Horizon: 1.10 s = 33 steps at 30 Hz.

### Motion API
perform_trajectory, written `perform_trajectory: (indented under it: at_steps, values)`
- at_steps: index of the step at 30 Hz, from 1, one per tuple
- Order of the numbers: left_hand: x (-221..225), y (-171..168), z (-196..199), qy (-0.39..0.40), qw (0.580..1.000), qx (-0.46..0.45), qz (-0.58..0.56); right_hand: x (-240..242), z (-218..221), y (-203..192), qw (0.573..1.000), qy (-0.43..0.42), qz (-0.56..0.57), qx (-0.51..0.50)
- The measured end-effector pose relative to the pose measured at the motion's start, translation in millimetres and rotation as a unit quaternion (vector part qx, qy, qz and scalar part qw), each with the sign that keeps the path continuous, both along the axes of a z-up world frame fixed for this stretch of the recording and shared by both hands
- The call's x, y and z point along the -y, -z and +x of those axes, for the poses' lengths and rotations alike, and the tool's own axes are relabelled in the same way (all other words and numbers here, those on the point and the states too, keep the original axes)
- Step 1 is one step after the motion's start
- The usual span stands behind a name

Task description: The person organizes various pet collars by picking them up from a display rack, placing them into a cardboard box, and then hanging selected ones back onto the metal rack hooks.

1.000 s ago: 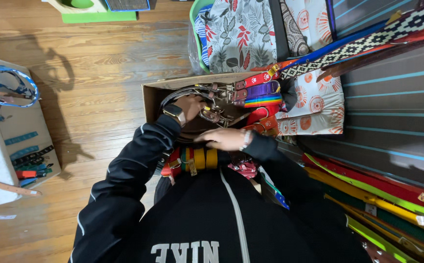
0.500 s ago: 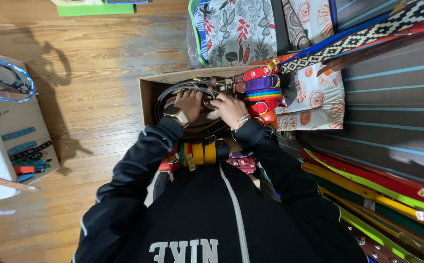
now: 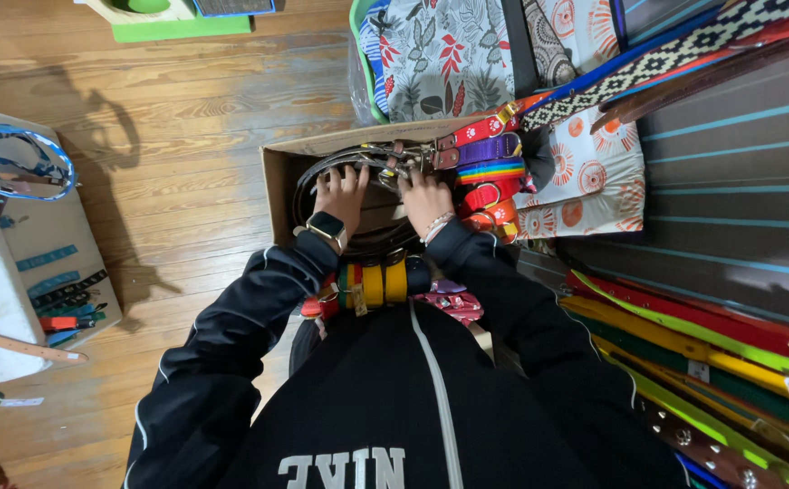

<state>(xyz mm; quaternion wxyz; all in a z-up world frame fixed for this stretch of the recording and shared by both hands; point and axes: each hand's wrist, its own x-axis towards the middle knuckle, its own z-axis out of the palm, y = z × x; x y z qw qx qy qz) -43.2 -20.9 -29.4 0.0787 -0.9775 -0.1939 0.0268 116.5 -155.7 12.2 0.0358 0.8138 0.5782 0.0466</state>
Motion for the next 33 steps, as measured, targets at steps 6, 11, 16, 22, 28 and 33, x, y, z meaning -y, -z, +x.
perform_trajectory:
  at_steps: [6, 11, 16, 22, 28, 33]
  values:
    - [-17.8, -31.5, -0.8, 0.036, 0.988, -0.029, -0.146, 4.3, 20.7, 35.3, 1.000, -0.009, -0.012, 0.008]
    - [-22.8, -66.2, -15.4, 0.025, 0.973, -0.058, -0.222, 16.2, 18.6, -60.4, 0.974, 0.035, -0.100, -0.202]
    - [-10.8, -141.9, -50.2, 0.016, 0.984, 0.038, -0.174, 51.6, 8.3, -167.0, 0.968, 0.022, 0.095, -0.230]
    - [34.3, -188.6, -103.0, -0.003, 0.984, 0.132, -0.122, 122.6, -39.2, -247.0, 0.883, 0.040, 0.294, -0.362]
    - [95.1, -197.1, -147.0, -0.003, 0.975, 0.195, -0.104, 203.0, -84.8, -218.5, 0.869, 0.079, 0.315, -0.373]
    - [136.3, -206.8, -177.2, -0.019, 0.969, 0.201, -0.142, 245.6, -118.4, -209.0, 0.840, 0.101, 0.335, -0.414]
